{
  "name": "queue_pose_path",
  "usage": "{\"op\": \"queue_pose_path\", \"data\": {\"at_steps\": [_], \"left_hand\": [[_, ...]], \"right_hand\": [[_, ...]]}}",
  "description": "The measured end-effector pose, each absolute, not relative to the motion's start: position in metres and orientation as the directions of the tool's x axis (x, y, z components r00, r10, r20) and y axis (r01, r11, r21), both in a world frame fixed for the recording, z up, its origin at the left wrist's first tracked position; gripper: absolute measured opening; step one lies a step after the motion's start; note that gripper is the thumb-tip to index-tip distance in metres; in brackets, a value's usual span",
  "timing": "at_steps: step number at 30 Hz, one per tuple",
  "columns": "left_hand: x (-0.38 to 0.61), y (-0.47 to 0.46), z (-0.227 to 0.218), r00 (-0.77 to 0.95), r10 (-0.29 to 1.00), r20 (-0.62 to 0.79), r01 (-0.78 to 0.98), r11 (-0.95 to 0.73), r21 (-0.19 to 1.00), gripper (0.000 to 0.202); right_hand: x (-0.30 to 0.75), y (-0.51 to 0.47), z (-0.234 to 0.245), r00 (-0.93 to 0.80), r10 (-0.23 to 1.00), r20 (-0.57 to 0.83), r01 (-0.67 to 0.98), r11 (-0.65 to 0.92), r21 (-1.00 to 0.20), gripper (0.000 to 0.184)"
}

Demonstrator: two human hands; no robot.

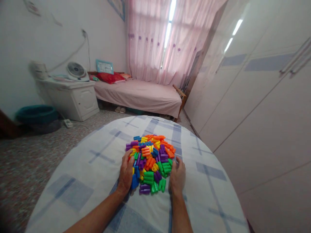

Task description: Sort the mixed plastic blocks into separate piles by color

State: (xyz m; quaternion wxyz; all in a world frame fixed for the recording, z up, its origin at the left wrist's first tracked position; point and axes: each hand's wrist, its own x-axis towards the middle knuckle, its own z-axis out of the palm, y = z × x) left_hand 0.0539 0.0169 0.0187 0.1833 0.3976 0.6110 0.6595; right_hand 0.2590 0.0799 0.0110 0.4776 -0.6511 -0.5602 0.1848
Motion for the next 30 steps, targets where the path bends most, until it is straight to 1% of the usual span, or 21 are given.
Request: {"op": "queue_pose_path", "data": {"at_steps": [3, 6, 9, 11, 13, 16, 18, 20, 22, 24, 25, 27, 30], "left_hand": [[0.056, 0.019, 0.018, -0.572, 0.744, 0.345, 0.314, -0.190, 0.930, 0.038], [0.057, 0.020, 0.017, -0.528, 0.767, 0.364, 0.341, -0.201, 0.918, 0.036], [0.057, 0.016, 0.021, -0.509, 0.795, 0.330, 0.294, -0.200, 0.935, 0.037], [0.055, 0.011, 0.030, -0.512, 0.806, 0.297, 0.267, -0.179, 0.947, 0.039], [0.052, 0.008, 0.042, -0.509, 0.808, 0.297, 0.281, -0.171, 0.945, 0.040], [0.041, 0.017, 0.066, -0.480, 0.792, 0.376, 0.381, -0.198, 0.903, 0.038], [0.032, 0.036, 0.082, -0.448, 0.782, 0.433, 0.476, -0.201, 0.856, 0.036], [0.024, 0.064, 0.095, -0.380, 0.806, 0.454, 0.582, -0.173, 0.795, 0.036], [0.020, 0.099, 0.105, -0.259, 0.878, 0.403, 0.696, -0.119, 0.708, 0.040], [0.022, 0.137, 0.110, -0.103, 0.954, 0.281, 0.795, -0.090, 0.599, 0.047], [0.024, 0.155, 0.110, -0.048, 0.972, 0.232, 0.813, -0.097, 0.574, 0.048], [0.031, 0.189, 0.107, 0.040, 0.988, 0.148, 0.827, -0.116, 0.550, 0.051], [0.043, 0.226, 0.095, 0.121, 0.992, 0.032, 0.830, -0.119, 0.545, 0.056]], "right_hand": [[0.252, 0.080, 0.017, 0.246, 0.923, 0.294, 0.622, 0.083, -0.779, 0.054], [0.250, 0.078, 0.021, 0.190, 0.948, 0.254, 0.631, 0.080, -0.771, 0.052], [0.251, 0.077, 0.022, 0.181, 0.959, 0.218, 0.564, 0.080, -0.822, 0.052], [0.253, 0.077, 0.022, 0.211, 0.954, 0.212, 0.492, 0.084, -0.867, 0.052], [0.255, 0.077, 0.023, 0.245, 0.948, 0.202, 0.423, 0.083, -0.902, 0.052], [0.258, 0.077, 0.024, 0.282, 0.943, 0.179, 0.355, 0.070, -0.932, 0.049], [0.258, 0.077, 0.025, 0.293, 0.943, 0.161, 0.338, 0.056, -0.940, 0.048], [0.259, 0.078, 0.024, 0.299, 0.944, 0.138, 0.328, 0.034, -0.944, 0.048], [0.259, 0.078, 0.022, 0.305, 0.945, 0.114, 0.316, 0.012, -0.949, 0.047], [0.259, 0.079, 0.020, 0.311, 0.945, 0.096, 0.303, -0.003, -0.953, 0.046], [0.260, 0.080, 0.018, 0.313, 0.946, 0.089, 0.294, -0.007, -0.956, 0.046], [0.260, 0.080, 0.016, 0.309, 0.948, 0.077, 0.276, -0.012, -0.961, 0.046], [0.262, 0.080, 0.014, 0.305, 0.950, 0.062, 0.259, -0.020, -0.966, 0.047]]}}
